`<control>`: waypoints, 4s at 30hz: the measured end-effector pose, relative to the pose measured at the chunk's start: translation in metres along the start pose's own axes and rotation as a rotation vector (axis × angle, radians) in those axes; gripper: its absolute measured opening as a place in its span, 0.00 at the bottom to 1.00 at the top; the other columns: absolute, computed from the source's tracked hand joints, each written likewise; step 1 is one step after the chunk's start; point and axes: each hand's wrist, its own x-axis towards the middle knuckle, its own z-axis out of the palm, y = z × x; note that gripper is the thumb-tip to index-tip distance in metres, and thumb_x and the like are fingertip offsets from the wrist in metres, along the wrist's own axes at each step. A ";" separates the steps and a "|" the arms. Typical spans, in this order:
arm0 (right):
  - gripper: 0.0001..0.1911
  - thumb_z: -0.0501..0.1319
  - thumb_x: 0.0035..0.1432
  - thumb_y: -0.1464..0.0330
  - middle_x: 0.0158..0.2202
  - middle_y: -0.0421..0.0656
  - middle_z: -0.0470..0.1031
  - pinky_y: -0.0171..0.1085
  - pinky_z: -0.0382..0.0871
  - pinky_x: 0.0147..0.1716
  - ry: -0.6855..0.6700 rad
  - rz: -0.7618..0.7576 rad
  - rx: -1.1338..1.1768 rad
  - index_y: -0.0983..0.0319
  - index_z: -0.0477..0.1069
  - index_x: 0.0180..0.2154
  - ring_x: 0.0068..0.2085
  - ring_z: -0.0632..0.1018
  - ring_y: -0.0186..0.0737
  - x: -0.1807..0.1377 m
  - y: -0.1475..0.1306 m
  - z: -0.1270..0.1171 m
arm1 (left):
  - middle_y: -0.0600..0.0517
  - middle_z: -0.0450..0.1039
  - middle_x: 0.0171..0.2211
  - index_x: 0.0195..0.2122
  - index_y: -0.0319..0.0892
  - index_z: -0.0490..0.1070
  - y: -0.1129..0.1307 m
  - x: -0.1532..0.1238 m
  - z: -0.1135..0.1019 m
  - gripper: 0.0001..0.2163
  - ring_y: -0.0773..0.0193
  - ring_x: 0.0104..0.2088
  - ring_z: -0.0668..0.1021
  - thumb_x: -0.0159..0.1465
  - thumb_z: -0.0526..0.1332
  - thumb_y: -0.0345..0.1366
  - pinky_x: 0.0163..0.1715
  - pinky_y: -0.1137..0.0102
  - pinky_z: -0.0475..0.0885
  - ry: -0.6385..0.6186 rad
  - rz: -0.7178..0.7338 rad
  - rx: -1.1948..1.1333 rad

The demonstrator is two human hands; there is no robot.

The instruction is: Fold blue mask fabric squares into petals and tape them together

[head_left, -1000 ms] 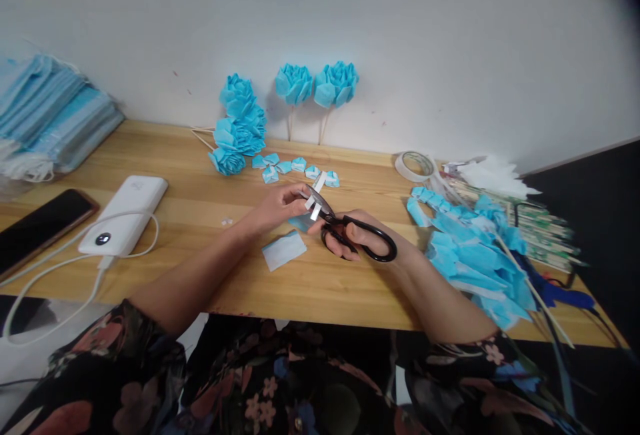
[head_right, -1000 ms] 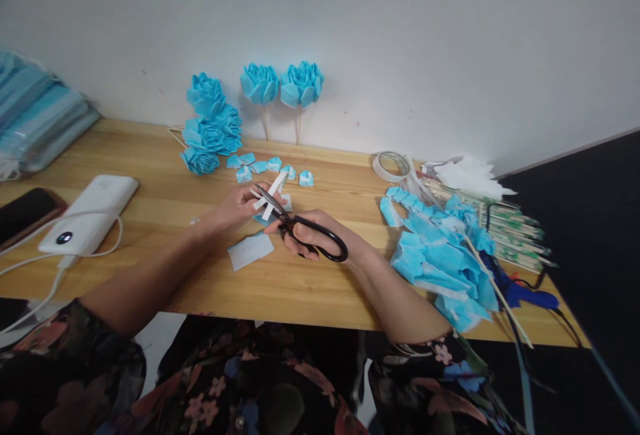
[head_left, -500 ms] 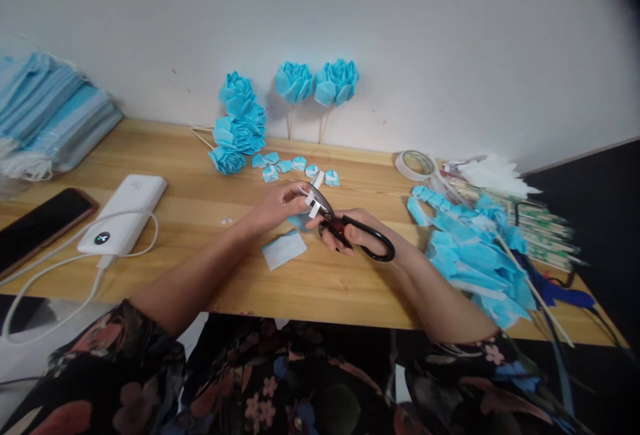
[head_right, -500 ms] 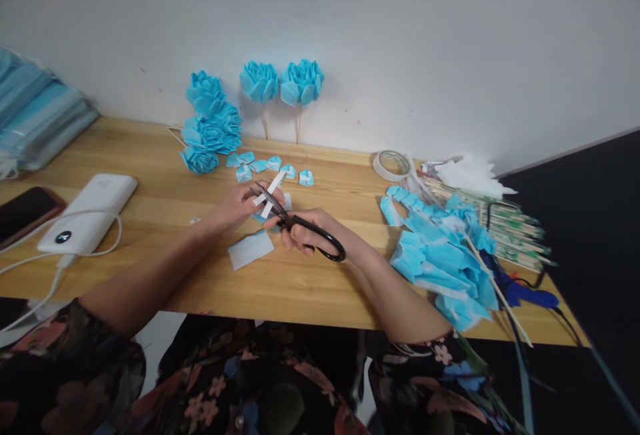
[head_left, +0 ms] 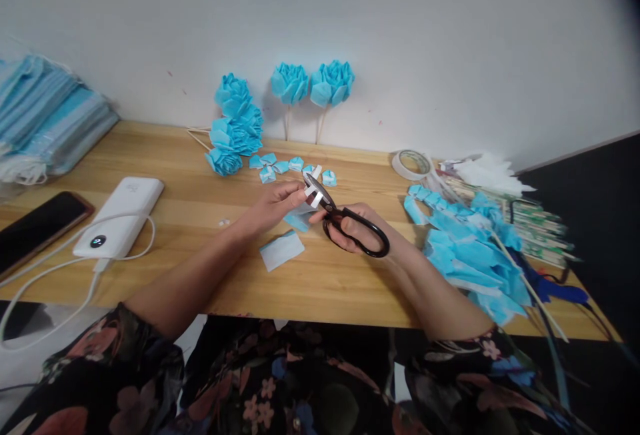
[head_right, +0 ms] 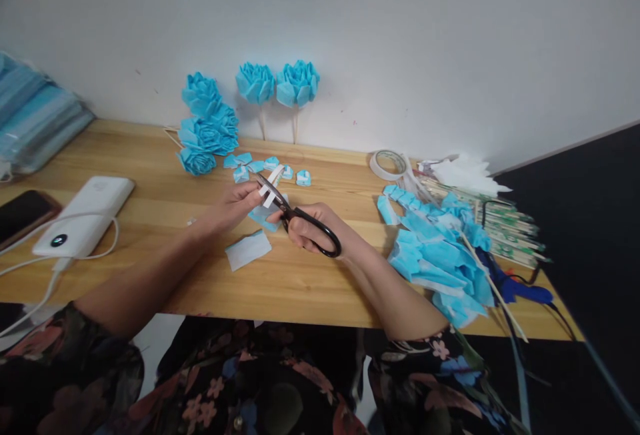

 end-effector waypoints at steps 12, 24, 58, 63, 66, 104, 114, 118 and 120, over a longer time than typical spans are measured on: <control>0.37 0.65 0.56 0.40 0.28 0.37 0.68 0.31 0.57 0.25 -0.169 0.073 -0.133 0.66 0.75 0.50 0.28 0.66 0.29 0.002 -0.005 0.007 | 0.53 0.72 0.25 0.40 0.39 0.76 0.002 0.003 0.000 0.15 0.67 0.27 0.72 0.64 0.63 0.48 0.29 0.71 0.65 0.173 -0.075 -0.163; 0.39 0.60 0.58 0.38 0.27 0.36 0.67 0.31 0.53 0.19 -0.090 0.179 -0.155 0.67 0.74 0.51 0.20 0.62 0.25 0.002 -0.007 -0.006 | 0.54 0.67 0.23 0.31 0.39 0.75 -0.001 0.006 0.000 0.11 0.66 0.26 0.68 0.61 0.60 0.41 0.27 0.70 0.61 0.169 -0.039 -0.191; 0.35 0.57 0.62 0.40 0.28 0.37 0.68 0.32 0.56 0.20 -0.026 0.128 -0.221 0.66 0.74 0.47 0.21 0.64 0.26 0.000 -0.009 -0.013 | 0.51 0.78 0.31 0.49 0.42 0.82 -0.003 0.005 -0.007 0.20 0.69 0.30 0.75 0.62 0.69 0.49 0.34 0.72 0.71 0.162 0.056 -0.206; 0.31 0.56 0.64 0.41 0.29 0.38 0.69 0.31 0.56 0.20 -0.026 0.085 -0.214 0.65 0.73 0.40 0.21 0.64 0.26 0.000 -0.005 -0.015 | 0.51 0.77 0.32 0.48 0.43 0.82 -0.003 0.003 -0.007 0.18 0.67 0.32 0.74 0.64 0.68 0.49 0.36 0.71 0.71 0.131 0.051 -0.182; 0.31 0.56 0.64 0.41 0.28 0.39 0.68 0.31 0.56 0.19 -0.020 0.073 -0.222 0.64 0.72 0.35 0.22 0.65 0.27 0.000 -0.004 -0.015 | 0.51 0.76 0.32 0.46 0.43 0.83 -0.004 0.003 -0.006 0.17 0.66 0.32 0.74 0.64 0.67 0.49 0.36 0.70 0.71 0.098 0.056 -0.156; 0.32 0.61 0.59 0.41 0.20 0.33 0.64 0.33 0.52 0.17 0.066 0.185 -0.196 0.66 0.76 0.41 0.17 0.61 0.27 0.002 -0.014 -0.003 | 0.51 0.75 0.33 0.48 0.43 0.82 -0.005 0.001 -0.004 0.18 0.66 0.34 0.74 0.64 0.67 0.49 0.37 0.70 0.69 0.087 0.029 -0.134; 0.36 0.63 0.59 0.42 0.18 0.32 0.62 0.32 0.49 0.17 0.080 0.167 -0.167 0.68 0.77 0.48 0.17 0.59 0.26 0.002 -0.005 -0.005 | 0.51 0.75 0.31 0.42 0.43 0.83 -0.004 0.002 -0.004 0.16 0.66 0.33 0.74 0.64 0.67 0.50 0.38 0.70 0.68 0.119 0.018 -0.155; 0.34 0.65 0.57 0.42 0.19 0.31 0.62 0.31 0.50 0.17 0.052 0.160 -0.120 0.66 0.77 0.48 0.17 0.60 0.26 0.002 -0.003 -0.004 | 0.52 0.77 0.32 0.44 0.43 0.83 -0.008 0.003 -0.005 0.18 0.66 0.32 0.75 0.61 0.69 0.52 0.35 0.71 0.68 0.152 0.004 -0.175; 0.33 0.66 0.57 0.43 0.19 0.31 0.62 0.30 0.56 0.17 0.046 0.155 -0.105 0.66 0.78 0.47 0.18 0.61 0.26 0.002 -0.002 -0.003 | 0.52 0.77 0.31 0.43 0.43 0.83 -0.008 0.004 -0.005 0.19 0.66 0.32 0.74 0.60 0.70 0.52 0.35 0.71 0.68 0.163 0.004 -0.169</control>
